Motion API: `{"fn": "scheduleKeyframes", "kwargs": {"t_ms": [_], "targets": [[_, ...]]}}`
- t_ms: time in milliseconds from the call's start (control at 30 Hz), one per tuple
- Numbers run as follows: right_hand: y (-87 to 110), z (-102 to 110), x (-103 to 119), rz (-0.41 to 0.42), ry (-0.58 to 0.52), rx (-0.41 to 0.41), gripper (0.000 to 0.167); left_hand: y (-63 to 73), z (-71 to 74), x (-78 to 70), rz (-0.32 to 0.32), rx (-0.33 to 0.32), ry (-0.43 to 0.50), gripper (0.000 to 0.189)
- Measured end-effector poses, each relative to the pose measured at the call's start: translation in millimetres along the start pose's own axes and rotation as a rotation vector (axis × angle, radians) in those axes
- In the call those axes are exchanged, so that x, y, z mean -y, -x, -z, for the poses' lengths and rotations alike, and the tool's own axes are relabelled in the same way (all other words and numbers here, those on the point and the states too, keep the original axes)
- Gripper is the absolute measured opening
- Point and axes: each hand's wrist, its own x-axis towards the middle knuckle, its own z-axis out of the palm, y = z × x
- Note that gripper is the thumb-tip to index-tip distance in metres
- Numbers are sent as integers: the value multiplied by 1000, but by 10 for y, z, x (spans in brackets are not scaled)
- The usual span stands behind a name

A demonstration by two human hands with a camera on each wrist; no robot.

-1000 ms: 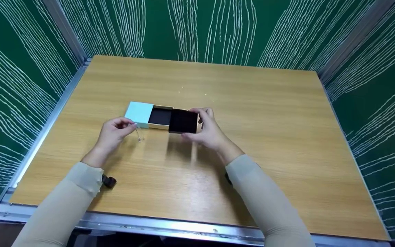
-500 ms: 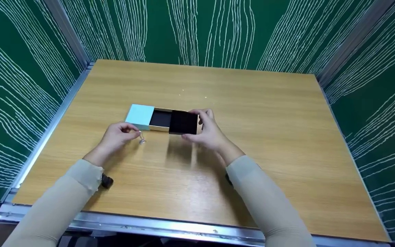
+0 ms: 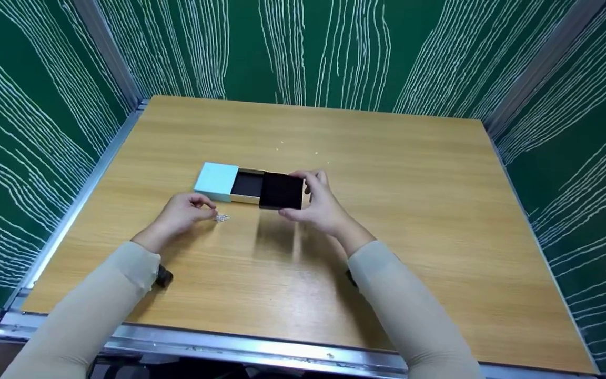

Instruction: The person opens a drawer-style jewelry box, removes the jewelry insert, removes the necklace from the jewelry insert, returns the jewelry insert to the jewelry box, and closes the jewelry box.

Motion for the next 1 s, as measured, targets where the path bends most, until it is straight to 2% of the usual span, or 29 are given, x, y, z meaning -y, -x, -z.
{"fn": "scheduleKeyframes", "kwargs": {"t_ms": [267, 400, 733, 1000], "targets": [[-29, -45, -23, 17, 9, -14, 86, -60, 68, 45, -48, -45, 41, 20], [-48, -62, -27, 3, 17, -8, 86, -80, 116, 57, -27, -59, 85, 22], [-92, -101, -39, -14, 39, -1, 86, -162, 270, 76, 31, -104, 125, 30], [-155, -122, -39, -25, 53, -4, 85, -222, 389, 109, 54, -124, 102, 35]]}}
